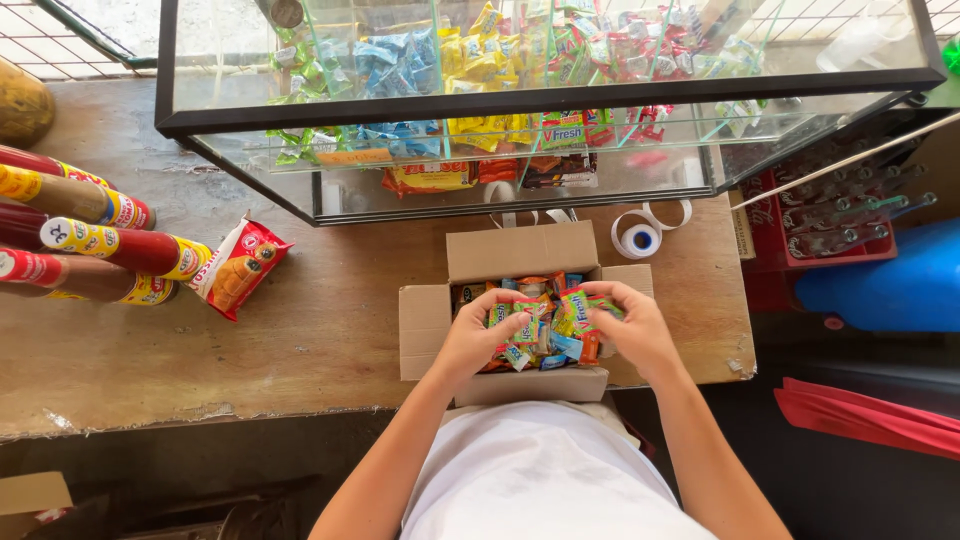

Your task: Sorting various candy and gum packets from a cardboard box into a glass display case in a grocery store.

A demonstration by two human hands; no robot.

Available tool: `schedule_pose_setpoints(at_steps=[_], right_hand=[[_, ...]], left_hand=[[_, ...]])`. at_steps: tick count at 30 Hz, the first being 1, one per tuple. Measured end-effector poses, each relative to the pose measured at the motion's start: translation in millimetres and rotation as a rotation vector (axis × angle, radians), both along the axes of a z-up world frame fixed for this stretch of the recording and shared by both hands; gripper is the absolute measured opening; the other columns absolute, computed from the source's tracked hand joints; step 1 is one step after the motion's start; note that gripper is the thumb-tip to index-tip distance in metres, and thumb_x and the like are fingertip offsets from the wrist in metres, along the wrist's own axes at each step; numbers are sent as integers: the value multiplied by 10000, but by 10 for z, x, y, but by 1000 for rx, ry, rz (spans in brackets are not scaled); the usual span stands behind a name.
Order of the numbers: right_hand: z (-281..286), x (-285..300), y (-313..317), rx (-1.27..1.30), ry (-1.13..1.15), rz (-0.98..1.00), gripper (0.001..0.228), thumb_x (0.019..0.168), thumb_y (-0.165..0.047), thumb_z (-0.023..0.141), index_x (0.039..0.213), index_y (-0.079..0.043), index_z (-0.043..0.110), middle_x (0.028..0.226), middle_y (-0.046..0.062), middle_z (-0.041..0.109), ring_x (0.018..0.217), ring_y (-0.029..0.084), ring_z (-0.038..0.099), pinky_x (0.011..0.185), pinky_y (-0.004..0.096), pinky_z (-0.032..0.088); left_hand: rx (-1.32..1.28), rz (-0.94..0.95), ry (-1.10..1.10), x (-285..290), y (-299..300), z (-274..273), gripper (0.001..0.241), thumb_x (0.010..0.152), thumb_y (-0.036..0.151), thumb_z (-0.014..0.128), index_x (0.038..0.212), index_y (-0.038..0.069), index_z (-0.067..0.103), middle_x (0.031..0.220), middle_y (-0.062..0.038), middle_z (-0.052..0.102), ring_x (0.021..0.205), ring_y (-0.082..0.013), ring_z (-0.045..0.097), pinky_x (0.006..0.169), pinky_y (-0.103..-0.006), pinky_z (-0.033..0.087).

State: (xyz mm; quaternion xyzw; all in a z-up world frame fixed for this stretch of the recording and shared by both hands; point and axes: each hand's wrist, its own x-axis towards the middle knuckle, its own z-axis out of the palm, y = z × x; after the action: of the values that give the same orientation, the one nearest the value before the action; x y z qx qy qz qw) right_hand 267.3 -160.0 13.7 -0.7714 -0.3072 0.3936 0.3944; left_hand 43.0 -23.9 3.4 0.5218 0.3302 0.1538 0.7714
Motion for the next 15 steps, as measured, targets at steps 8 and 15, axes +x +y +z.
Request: schedule_pose_setpoints(at_steps=[8, 15], right_hand=[[175, 125, -6, 304, 1005, -414, 239, 821, -50, 595, 1056, -17, 623, 904, 123, 711, 809, 259, 740, 676, 391, 617], [-58, -92, 105, 181, 704, -88, 353, 979, -102, 672, 1304, 21, 608, 1045, 89, 664, 892, 159, 627, 763, 349, 544]], left_hand=[[-520, 164, -198, 220, -174, -111, 302, 946, 194, 695, 1232, 140, 614, 1063, -28, 685, 829, -125, 691, 530, -280, 558], [-465, 108, -43, 445, -347, 8, 376, 930, 268, 723, 1269, 159, 604, 1063, -30, 690, 883, -112, 676, 620, -284, 570]])
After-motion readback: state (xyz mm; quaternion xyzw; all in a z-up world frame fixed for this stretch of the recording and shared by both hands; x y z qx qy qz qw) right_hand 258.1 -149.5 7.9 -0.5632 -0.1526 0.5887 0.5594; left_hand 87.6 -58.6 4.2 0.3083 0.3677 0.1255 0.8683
